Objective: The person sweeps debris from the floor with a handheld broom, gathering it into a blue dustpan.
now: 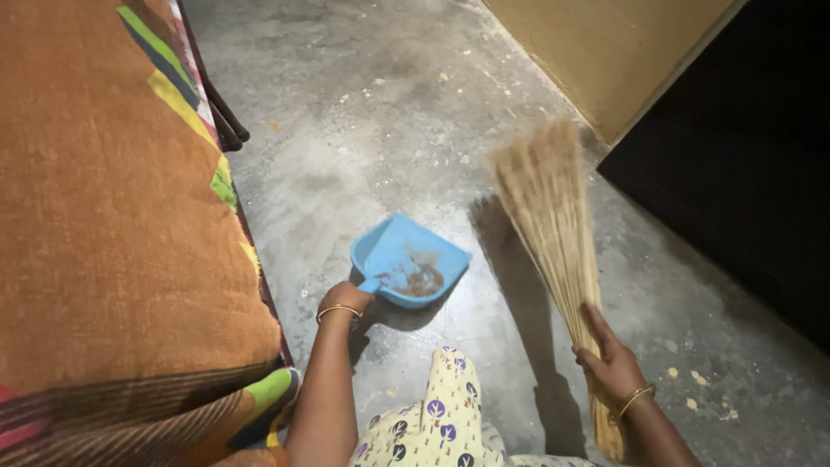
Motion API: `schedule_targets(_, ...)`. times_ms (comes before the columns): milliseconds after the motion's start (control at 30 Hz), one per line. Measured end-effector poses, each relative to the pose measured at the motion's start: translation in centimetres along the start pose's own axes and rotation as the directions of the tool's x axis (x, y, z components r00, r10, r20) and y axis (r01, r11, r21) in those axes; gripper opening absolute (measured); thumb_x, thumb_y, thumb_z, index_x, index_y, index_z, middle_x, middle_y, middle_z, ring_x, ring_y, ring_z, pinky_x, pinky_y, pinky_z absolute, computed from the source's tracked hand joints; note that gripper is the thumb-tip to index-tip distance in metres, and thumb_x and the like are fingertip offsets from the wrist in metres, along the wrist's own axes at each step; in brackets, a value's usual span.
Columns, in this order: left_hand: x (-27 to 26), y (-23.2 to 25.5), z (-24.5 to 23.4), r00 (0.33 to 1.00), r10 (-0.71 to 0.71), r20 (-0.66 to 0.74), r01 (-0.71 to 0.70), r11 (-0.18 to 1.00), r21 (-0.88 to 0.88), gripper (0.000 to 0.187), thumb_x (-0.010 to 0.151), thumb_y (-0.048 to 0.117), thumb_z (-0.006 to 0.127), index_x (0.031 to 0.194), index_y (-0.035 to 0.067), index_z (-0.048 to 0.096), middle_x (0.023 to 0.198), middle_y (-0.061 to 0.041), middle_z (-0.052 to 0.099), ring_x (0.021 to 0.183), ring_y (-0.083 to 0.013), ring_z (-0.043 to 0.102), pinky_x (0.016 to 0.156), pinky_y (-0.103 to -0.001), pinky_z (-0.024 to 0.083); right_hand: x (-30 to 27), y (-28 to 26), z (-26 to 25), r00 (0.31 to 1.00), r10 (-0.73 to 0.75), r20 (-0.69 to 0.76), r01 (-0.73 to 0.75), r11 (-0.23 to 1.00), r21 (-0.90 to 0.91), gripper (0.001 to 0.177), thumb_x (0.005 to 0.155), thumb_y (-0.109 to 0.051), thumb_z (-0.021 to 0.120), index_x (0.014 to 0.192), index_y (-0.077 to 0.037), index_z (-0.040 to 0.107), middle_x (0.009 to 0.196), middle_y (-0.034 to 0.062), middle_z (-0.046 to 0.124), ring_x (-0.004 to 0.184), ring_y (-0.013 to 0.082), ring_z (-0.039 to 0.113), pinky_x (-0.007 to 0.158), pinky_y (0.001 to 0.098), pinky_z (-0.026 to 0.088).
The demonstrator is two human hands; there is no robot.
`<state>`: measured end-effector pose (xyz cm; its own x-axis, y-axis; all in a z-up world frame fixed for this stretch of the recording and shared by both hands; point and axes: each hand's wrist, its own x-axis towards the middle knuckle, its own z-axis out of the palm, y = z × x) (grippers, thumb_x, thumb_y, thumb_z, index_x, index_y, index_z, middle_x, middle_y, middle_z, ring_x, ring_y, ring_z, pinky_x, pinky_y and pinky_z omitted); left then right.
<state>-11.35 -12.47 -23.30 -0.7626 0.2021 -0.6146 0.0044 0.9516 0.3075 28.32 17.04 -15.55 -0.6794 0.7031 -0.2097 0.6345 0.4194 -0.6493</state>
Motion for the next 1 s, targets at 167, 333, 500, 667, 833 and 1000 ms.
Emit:
schedule_targets(167,-0.2,0.7,-0.9,0.990,0.013,-0.143,-0.048,0.969,-0.241,0.047,0.073,0.039,0.075,0.110,0.010,0.076,0.106,-0.020,0.078,0.100,-0.0377,0.076,0.088,-0.046,0.057,1.4,0.7,1.4,0.978,0.205,0.034,-0.204,0.979,-0.021,0.053,0.091,-0.017,0.064,0.142,-0.030,0.060,0.126,0.0114,0.071,0.111,0.0274,0.072,0.097,0.0393,0.055)
schedule_targets(333,-0.6,2.0,-0.8,0.929,-0.009,-0.370,-0.123,0.935,-0.332,0.053,0.071,0.039,0.078,0.117,0.014,0.072,0.109,-0.016,0.075,0.103,-0.0383,0.069,0.087,-0.049,0.053,-1.4,2.0,9.0,0.990,0.094,0.106,-0.088,0.994,-0.059,0.042,0.091,-0.019,0.062,0.130,-0.032,0.068,0.111,0.0116,0.075,0.100,0.0275,0.075,0.091,0.0389,0.059)
schedule_targets(500,0.1,2.0,-0.3,0.803,0.108,-0.587,-0.383,0.847,-0.368,0.056,0.069,0.033,0.081,0.119,0.011,0.069,0.108,-0.018,0.074,0.100,-0.0381,0.070,0.086,-0.048,0.053,-4.6,-0.5,15.1,0.869,-0.136,0.475,0.247,0.952,-0.180,0.045,0.088,-0.020,0.064,0.131,-0.035,0.064,0.118,0.0106,0.068,0.105,0.0324,0.069,0.096,0.0374,0.056)
schedule_targets(667,2.8,0.8,1.8,0.830,0.064,-0.554,-0.393,0.772,-0.500,0.053,0.073,0.031,0.079,0.118,0.006,0.068,0.100,-0.018,0.075,0.093,-0.0370,0.072,0.084,-0.046,0.054,-4.5,-1.3,17.4,0.669,0.022,0.743,0.181,0.965,-0.191,0.045,0.098,-0.027,0.056,0.140,-0.012,0.051,0.127,0.0164,0.067,0.117,0.0313,0.066,0.101,0.0368,0.051)
schedule_targets(833,3.7,1.1,3.1,0.816,0.136,-0.562,-0.450,0.760,-0.468,0.045,0.074,0.027,0.078,0.111,0.003,0.070,0.095,-0.019,0.074,0.087,-0.0371,0.072,0.079,-0.046,0.054,-3.1,-1.3,20.1,0.637,0.080,0.767,0.202,0.942,-0.266,0.043,0.103,-0.038,0.051,0.131,-0.006,0.059,0.128,0.0198,0.067,0.117,0.0323,0.065,0.101,0.0379,0.051)
schedule_targets(1000,0.4,2.7,1.5,0.912,0.039,-0.407,-0.336,0.641,-0.691,0.043,0.075,0.029,0.073,0.111,0.006,0.070,0.086,-0.019,0.076,0.077,-0.0370,0.076,0.073,-0.046,0.057,-0.9,-3.2,16.6,0.595,-0.202,0.778,0.569,0.790,-0.229,0.041,0.092,-0.035,0.061,0.131,-0.022,0.062,0.138,0.0229,0.056,0.111,0.0403,0.064,0.097,0.0448,0.052)
